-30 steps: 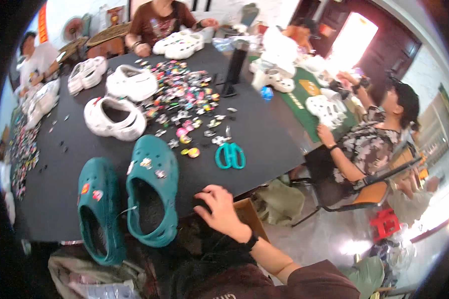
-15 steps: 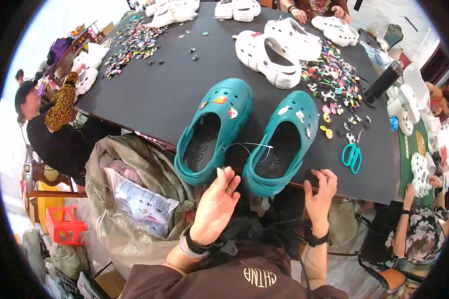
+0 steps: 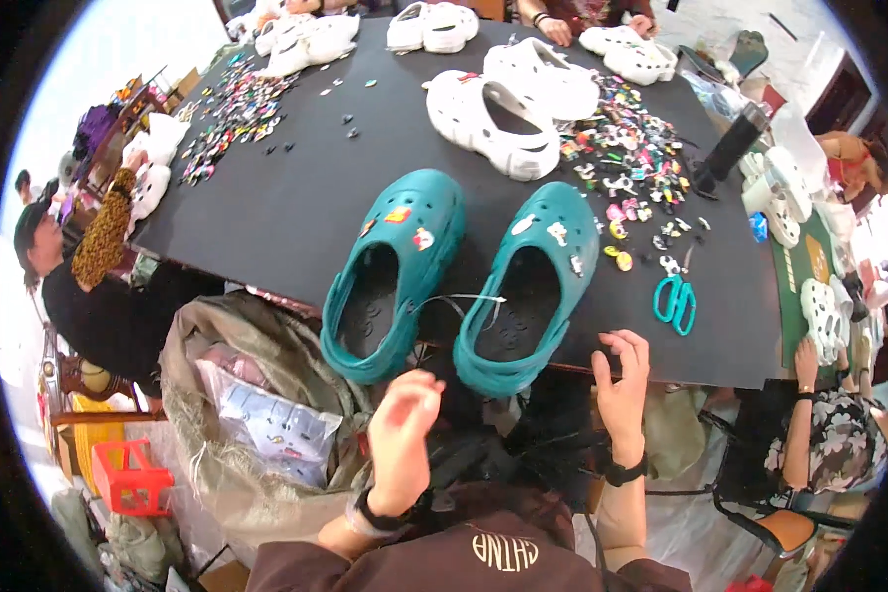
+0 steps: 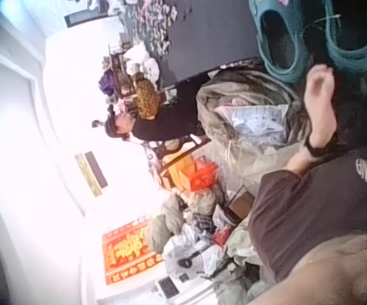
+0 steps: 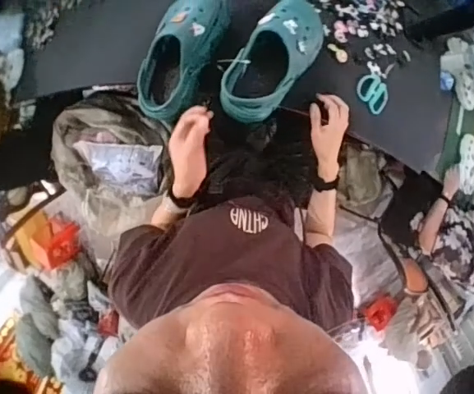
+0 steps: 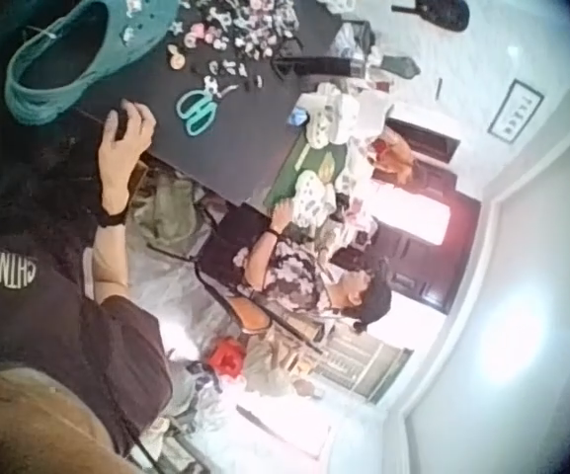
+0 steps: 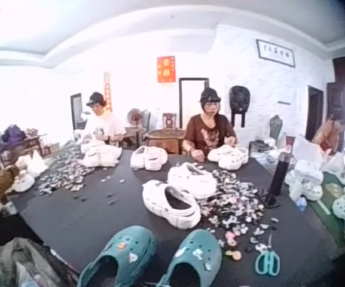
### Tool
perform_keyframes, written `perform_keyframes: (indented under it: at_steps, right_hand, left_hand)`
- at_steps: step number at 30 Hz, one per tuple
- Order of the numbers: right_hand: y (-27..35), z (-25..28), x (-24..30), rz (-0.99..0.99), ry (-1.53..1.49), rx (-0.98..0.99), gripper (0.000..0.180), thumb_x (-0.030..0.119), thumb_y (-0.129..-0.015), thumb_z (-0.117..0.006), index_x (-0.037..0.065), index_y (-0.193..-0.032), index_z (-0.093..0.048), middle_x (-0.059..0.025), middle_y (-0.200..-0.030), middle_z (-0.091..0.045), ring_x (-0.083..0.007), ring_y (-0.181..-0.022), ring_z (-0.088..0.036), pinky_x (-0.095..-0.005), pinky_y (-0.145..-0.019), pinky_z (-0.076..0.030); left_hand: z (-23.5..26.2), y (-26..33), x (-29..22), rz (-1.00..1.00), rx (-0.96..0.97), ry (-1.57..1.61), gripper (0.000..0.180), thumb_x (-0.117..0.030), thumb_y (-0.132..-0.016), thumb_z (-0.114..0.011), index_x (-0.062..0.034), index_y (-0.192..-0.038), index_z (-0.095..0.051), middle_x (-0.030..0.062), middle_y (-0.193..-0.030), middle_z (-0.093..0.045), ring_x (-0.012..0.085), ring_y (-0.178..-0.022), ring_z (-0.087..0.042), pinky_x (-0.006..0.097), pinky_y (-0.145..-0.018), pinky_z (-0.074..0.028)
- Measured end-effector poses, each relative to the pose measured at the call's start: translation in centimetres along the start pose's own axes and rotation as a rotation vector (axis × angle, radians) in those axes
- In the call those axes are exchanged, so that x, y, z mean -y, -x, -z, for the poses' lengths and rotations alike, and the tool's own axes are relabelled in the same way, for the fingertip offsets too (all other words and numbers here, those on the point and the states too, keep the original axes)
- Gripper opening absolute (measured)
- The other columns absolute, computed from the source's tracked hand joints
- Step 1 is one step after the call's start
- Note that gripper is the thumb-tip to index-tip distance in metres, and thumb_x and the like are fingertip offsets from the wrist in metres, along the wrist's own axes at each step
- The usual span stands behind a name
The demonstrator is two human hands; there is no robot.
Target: Placing decorative charms into the holes of rubber clogs at a manufacturing assembly table.
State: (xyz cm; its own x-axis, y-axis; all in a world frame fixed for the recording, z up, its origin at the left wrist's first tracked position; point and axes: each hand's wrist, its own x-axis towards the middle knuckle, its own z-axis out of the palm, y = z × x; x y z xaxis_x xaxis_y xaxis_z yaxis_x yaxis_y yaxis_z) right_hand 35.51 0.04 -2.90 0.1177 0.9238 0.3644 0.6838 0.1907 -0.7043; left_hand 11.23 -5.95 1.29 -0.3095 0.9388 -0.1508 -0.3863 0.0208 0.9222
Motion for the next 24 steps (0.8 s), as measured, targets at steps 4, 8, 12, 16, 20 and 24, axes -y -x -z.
perform_keyframes:
  at_steps: [4, 8, 12, 16, 20, 24]
  right_hand:
    - [-1.3, 1.7, 4.2, 0.032, -0.226, -0.089, 0.016, 0.005, -0.078, -0.06, 0.002, -0.093, -0.058, -0.0116, -0.096, -0.058, -0.0245, -0.085, -0.056, -0.0312, -0.079, -0.044]
    - [-1.1, 1.0, 9.3, 0.381, -0.1, 0.138, 0.029, 0.018, -0.071, -0.07, 0.011, -0.097, -0.06, -0.0047, -0.103, -0.06, -0.0233, -0.093, -0.056, -0.0366, -0.085, -0.039]
    - [-0.6, -1.9, 10.3, 0.388, 0.039, 0.134, 0.03, 0.027, -0.069, -0.072, 0.013, -0.093, -0.059, 0.0011, -0.102, -0.057, -0.0188, -0.098, -0.051, -0.0369, -0.085, -0.034]
    - [-1.1, -2.2, 8.2, 0.513, 0.002, 0.17, 0.024, 0.022, -0.067, -0.072, 0.016, -0.084, -0.056, 0.0034, -0.091, -0.055, -0.0169, -0.088, -0.05, -0.0377, -0.081, -0.03]
    - [-2.4, 3.2, 6.9, 0.59, -0.054, 0.238, 0.026, 0.013, -0.065, -0.071, 0.014, -0.088, -0.058, 0.0025, -0.096, -0.056, -0.0169, -0.091, -0.052, -0.0386, -0.084, -0.033]
    - [-1.8, 5.0, 6.6, 0.542, 0.014, 0.385, 0.023, 0.015, -0.067, -0.071, 0.014, -0.088, -0.059, 0.0026, -0.092, -0.059, -0.0172, -0.091, -0.054, -0.0403, -0.088, -0.034]
  left_hand:
    - [1.8, 0.3, -1.5, -0.773, -0.254, -0.516, 0.031, 0.0, -0.071, -0.058, -0.0022, -0.1, -0.049, 0.0141, -0.114, -0.046, 0.0239, -0.109, -0.043, 0.036, -0.094, -0.032]
    - [3.8, -2.9, -2.7, -0.667, -0.574, -0.4, 0.046, -0.012, -0.083, -0.053, -0.0009, -0.126, -0.04, 0.01, -0.128, -0.041, 0.0202, -0.119, -0.038, 0.034, -0.095, -0.03]
    - [4.8, -5.4, -2.1, -0.208, -0.233, -0.011, 0.046, -0.02, -0.086, -0.054, -0.0009, -0.127, -0.042, 0.0074, -0.124, -0.047, 0.0161, -0.113, -0.044, 0.031, -0.093, -0.034]
    - [5.4, -6.1, -2.4, -0.091, -0.085, 0.008, 0.042, -0.013, -0.083, -0.052, -0.0001, -0.123, -0.046, 0.0058, -0.112, -0.056, 0.0145, -0.098, -0.054, 0.027, -0.085, -0.043]
    - [4.4, -4.8, -2.0, -0.062, -0.07, 0.008, 0.052, -0.005, -0.076, -0.051, 0.0029, -0.126, -0.04, 0.0092, -0.113, -0.054, 0.0169, -0.099, -0.054, 0.029, -0.086, -0.044]
    - [-0.7, -0.8, -0.9, 0.012, -0.028, -0.093, 0.071, -0.005, -0.075, -0.06, 0.0005, -0.135, -0.023, 0.0121, -0.126, -0.038, 0.0196, -0.113, -0.041, 0.032, -0.097, -0.034]
